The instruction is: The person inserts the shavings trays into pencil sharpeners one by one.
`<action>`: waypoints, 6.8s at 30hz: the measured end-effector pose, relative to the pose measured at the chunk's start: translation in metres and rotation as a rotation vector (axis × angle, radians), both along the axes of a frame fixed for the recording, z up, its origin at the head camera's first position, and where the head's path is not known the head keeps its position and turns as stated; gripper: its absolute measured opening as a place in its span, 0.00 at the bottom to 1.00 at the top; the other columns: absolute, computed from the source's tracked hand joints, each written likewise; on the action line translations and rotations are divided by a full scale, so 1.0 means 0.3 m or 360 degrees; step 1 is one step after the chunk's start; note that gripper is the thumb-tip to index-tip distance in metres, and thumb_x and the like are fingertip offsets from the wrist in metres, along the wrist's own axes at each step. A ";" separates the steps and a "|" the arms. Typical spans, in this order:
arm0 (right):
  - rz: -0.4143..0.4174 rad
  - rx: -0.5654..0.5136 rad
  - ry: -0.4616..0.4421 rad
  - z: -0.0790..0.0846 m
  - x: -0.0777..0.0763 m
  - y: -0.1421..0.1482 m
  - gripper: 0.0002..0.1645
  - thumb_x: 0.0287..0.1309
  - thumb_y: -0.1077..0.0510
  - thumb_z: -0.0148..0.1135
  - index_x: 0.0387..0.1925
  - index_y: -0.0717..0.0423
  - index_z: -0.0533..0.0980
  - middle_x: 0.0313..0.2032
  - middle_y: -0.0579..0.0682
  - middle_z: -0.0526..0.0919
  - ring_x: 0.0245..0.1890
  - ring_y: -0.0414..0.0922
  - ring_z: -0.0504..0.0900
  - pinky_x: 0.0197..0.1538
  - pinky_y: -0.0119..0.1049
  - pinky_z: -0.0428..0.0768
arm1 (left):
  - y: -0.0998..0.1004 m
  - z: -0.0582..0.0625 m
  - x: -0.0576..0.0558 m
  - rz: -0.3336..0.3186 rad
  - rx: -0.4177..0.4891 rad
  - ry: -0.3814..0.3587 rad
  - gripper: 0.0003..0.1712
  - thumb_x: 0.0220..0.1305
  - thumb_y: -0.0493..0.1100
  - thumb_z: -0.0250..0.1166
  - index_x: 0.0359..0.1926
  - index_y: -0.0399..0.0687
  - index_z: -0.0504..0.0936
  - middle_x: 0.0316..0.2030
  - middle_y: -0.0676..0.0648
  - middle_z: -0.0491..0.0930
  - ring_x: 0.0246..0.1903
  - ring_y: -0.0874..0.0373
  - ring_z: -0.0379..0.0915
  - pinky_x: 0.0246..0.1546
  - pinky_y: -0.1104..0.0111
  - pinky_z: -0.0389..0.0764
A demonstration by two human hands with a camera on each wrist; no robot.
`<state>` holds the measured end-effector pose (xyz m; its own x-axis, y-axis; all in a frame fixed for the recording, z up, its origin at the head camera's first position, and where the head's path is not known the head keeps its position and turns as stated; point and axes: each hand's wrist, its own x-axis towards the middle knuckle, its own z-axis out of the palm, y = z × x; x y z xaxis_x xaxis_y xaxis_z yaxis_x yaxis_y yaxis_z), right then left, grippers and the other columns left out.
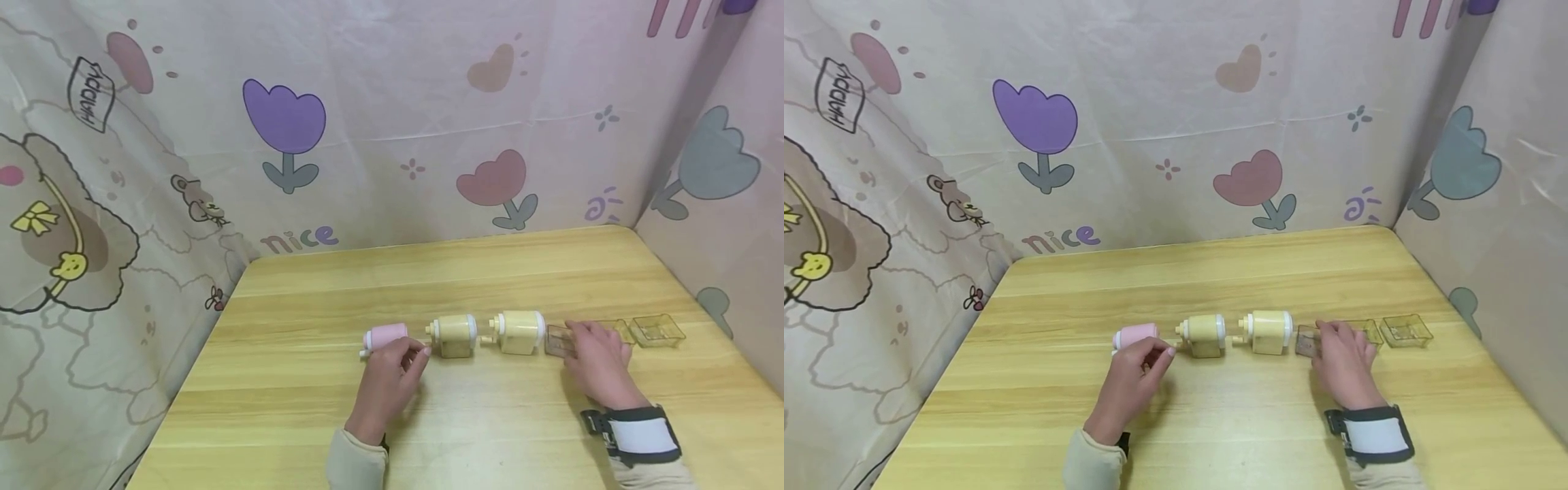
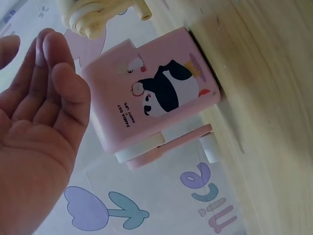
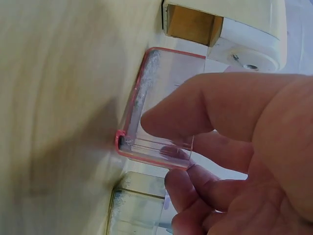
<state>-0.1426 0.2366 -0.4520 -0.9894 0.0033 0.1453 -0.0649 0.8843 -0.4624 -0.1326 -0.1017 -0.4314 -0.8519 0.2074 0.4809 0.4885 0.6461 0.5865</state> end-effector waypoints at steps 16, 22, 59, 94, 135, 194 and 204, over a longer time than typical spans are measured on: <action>0.0043 -0.0027 -0.0031 0.020 0.002 0.012 0.38 0.44 0.51 0.68 0.55 0.69 0.70 0.50 0.71 0.73 0.49 0.69 0.66 0.46 0.63 0.62 | -0.004 -0.011 -0.006 -0.0034 0.0008 -0.0057 0.16 0.69 0.54 0.56 0.31 0.50 0.81 0.25 0.60 0.74 0.24 0.69 0.68 0.27 0.75 0.73; 0.0096 -0.0091 -0.0133 0.021 0.007 0.032 0.38 0.49 0.44 0.67 0.52 0.69 0.70 0.48 0.68 0.73 0.47 0.63 0.70 0.45 0.60 0.70 | -0.003 -0.015 -0.007 -0.0034 0.0004 -0.0060 0.17 0.69 0.54 0.55 0.32 0.50 0.81 0.25 0.60 0.74 0.24 0.69 0.68 0.27 0.75 0.73; 0.1002 -0.0706 -0.0386 -0.015 0.028 -0.032 0.37 0.42 0.60 0.71 0.59 0.50 0.72 0.42 0.53 0.74 0.33 0.42 0.73 0.32 0.36 0.77 | -0.007 -0.006 0.000 -0.0043 0.0027 -0.0034 0.13 0.68 0.52 0.57 0.35 0.50 0.80 0.27 0.59 0.74 0.25 0.68 0.68 0.27 0.75 0.73; 0.0931 -0.0597 -0.0304 -0.012 0.034 -0.085 0.37 0.43 0.51 0.73 0.57 0.53 0.72 0.34 0.47 0.74 0.31 0.39 0.72 0.31 0.34 0.75 | -0.024 0.002 0.003 0.0365 -0.0049 0.0013 0.39 0.55 0.43 0.70 0.67 0.45 0.65 0.60 0.41 0.64 0.34 0.54 0.74 0.30 0.66 0.78; 0.0914 -0.0506 -0.0298 -0.001 0.038 -0.093 0.37 0.45 0.48 0.73 0.58 0.52 0.72 0.34 0.45 0.74 0.32 0.39 0.72 0.32 0.33 0.74 | -0.092 0.028 0.034 -0.0077 -0.0056 -0.0597 0.29 0.53 0.35 0.68 0.57 0.56 0.74 0.50 0.46 0.69 0.39 0.56 0.67 0.40 0.64 0.74; 0.0946 -0.0627 -0.0276 0.013 0.005 -0.207 0.35 0.43 0.56 0.73 0.54 0.64 0.73 0.38 0.48 0.79 0.33 0.38 0.78 0.38 0.33 0.79 | 0.013 0.000 0.036 -0.0223 -0.0020 -0.0509 0.32 0.53 0.40 0.71 0.61 0.54 0.75 0.50 0.46 0.74 0.35 0.63 0.71 0.34 0.74 0.76; 0.0989 -0.0657 -0.0281 0.004 0.004 -0.239 0.35 0.43 0.58 0.73 0.55 0.65 0.72 0.41 0.51 0.80 0.34 0.38 0.79 0.38 0.34 0.80 | 0.016 0.007 0.039 -0.0235 -0.0020 -0.0574 0.33 0.54 0.40 0.69 0.63 0.54 0.73 0.52 0.46 0.73 0.34 0.65 0.71 0.34 0.73 0.76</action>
